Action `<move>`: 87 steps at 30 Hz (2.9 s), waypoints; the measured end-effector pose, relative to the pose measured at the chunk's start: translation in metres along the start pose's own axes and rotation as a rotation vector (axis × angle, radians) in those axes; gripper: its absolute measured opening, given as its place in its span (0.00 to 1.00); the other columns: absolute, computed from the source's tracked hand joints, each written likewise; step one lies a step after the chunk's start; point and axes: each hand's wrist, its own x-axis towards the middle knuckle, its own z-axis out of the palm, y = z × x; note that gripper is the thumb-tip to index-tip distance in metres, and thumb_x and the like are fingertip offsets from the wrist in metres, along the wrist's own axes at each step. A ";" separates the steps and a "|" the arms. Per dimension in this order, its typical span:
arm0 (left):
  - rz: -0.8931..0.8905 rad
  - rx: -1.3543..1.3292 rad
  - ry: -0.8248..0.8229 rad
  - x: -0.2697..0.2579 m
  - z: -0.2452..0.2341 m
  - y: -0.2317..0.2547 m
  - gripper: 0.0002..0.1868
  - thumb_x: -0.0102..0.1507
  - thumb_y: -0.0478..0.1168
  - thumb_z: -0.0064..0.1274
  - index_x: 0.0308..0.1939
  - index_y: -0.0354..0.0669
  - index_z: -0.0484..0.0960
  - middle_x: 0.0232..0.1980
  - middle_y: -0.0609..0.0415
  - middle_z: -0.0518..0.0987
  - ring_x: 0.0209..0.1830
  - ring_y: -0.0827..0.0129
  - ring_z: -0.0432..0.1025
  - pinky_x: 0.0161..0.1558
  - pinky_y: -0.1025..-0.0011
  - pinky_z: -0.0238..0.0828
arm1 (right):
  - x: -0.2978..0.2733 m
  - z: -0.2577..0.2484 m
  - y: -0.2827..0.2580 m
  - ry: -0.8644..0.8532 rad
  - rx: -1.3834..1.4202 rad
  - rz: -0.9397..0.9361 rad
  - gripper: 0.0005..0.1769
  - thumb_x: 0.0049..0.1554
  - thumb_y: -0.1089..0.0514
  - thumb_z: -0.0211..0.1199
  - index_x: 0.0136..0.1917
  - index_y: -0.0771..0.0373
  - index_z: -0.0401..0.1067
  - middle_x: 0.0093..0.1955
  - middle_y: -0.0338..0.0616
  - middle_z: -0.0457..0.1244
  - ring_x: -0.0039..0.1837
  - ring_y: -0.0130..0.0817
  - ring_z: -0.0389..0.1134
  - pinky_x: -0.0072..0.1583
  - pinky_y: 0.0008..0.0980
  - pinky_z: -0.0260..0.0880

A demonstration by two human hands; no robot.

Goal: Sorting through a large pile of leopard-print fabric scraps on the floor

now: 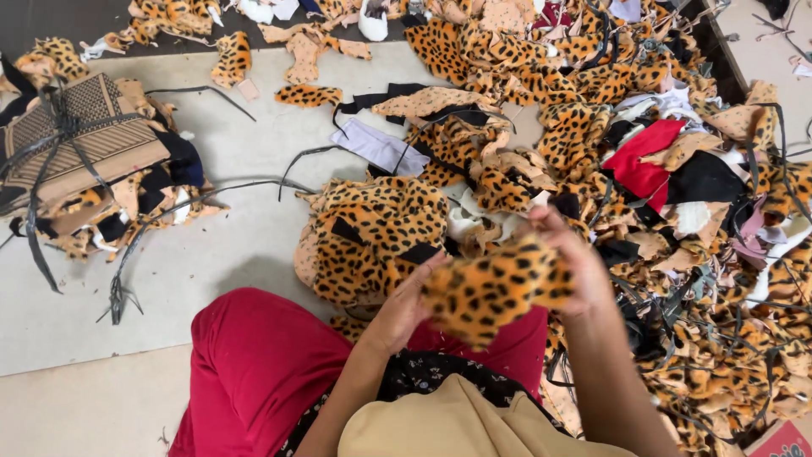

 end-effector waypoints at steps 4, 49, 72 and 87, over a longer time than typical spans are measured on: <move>-0.091 -0.179 0.036 -0.009 -0.028 -0.027 0.28 0.71 0.56 0.40 0.74 0.54 0.68 0.73 0.46 0.70 0.70 0.53 0.66 0.63 0.54 0.70 | -0.022 -0.040 0.066 0.313 -0.070 0.257 0.21 0.57 0.62 0.52 0.64 0.51 0.65 0.47 0.48 0.65 0.49 0.48 0.72 0.49 0.48 0.75; -0.047 1.489 0.955 0.049 -0.143 -0.078 0.39 0.71 0.58 0.39 0.81 0.55 0.44 0.84 0.43 0.36 0.82 0.45 0.35 0.70 0.34 0.40 | 0.153 0.002 0.233 -0.171 -2.166 -0.370 0.32 0.67 0.28 0.35 0.81 0.31 0.51 0.86 0.37 0.40 0.85 0.48 0.35 0.73 0.75 0.22; -0.016 1.466 0.649 0.026 -0.083 -0.034 0.39 0.70 0.68 0.24 0.82 0.65 0.35 0.84 0.49 0.27 0.83 0.50 0.21 0.72 0.34 0.22 | 0.093 -0.008 0.192 -0.049 -1.979 -0.533 0.29 0.67 0.35 0.44 0.80 0.32 0.54 0.86 0.46 0.37 0.84 0.50 0.36 0.74 0.70 0.30; -0.147 1.659 0.393 0.037 -0.006 -0.088 0.35 0.70 0.60 0.18 0.81 0.57 0.41 0.84 0.54 0.34 0.84 0.57 0.26 0.69 0.34 0.39 | 0.014 -0.066 0.158 0.097 -2.063 -0.199 0.32 0.67 0.38 0.38 0.82 0.41 0.47 0.86 0.48 0.32 0.85 0.46 0.27 0.76 0.64 0.30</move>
